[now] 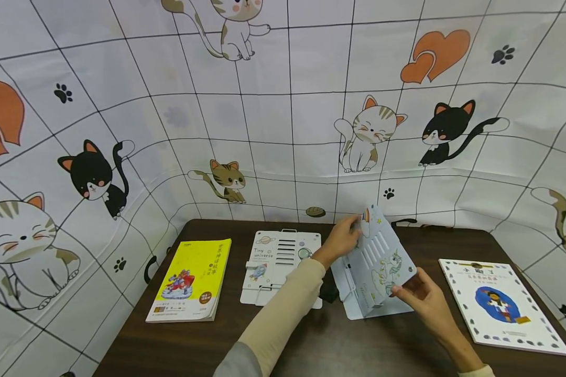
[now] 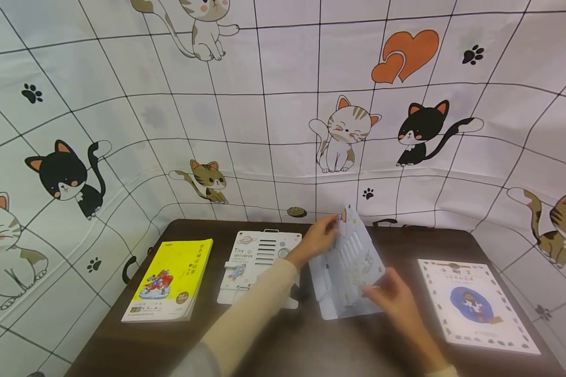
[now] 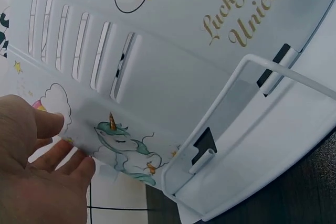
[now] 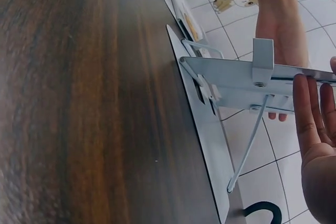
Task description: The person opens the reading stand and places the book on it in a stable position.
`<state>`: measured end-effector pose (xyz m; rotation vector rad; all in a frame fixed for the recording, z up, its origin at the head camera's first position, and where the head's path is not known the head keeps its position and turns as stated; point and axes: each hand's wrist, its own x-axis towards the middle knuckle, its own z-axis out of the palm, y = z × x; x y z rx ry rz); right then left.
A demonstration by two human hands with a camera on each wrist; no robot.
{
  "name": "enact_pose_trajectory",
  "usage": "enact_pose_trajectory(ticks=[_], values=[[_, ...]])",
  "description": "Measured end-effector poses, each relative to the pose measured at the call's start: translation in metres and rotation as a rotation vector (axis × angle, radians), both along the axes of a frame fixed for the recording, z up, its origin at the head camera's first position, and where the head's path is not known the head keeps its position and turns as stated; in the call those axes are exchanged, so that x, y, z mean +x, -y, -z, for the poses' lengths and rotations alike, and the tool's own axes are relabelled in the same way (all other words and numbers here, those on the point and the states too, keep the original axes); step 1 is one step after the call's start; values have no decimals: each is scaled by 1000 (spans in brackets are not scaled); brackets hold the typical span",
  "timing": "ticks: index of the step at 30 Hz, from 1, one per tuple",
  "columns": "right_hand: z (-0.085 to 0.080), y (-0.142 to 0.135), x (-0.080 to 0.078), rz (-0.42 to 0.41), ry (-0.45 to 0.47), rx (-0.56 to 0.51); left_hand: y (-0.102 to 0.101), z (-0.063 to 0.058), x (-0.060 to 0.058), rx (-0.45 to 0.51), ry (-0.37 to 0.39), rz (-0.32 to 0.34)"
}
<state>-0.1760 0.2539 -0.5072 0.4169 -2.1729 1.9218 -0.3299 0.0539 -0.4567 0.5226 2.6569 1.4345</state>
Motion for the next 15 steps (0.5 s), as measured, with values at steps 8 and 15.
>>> enact_pose_trajectory(ticks=[8, 15], values=[[-2, 1, 0, 0, -14, 8, -1, 0, -4, -24, -47, 31], [-4, -5, -2, 67, -32, 11, 4, 4, -7, -5, -72, 14]])
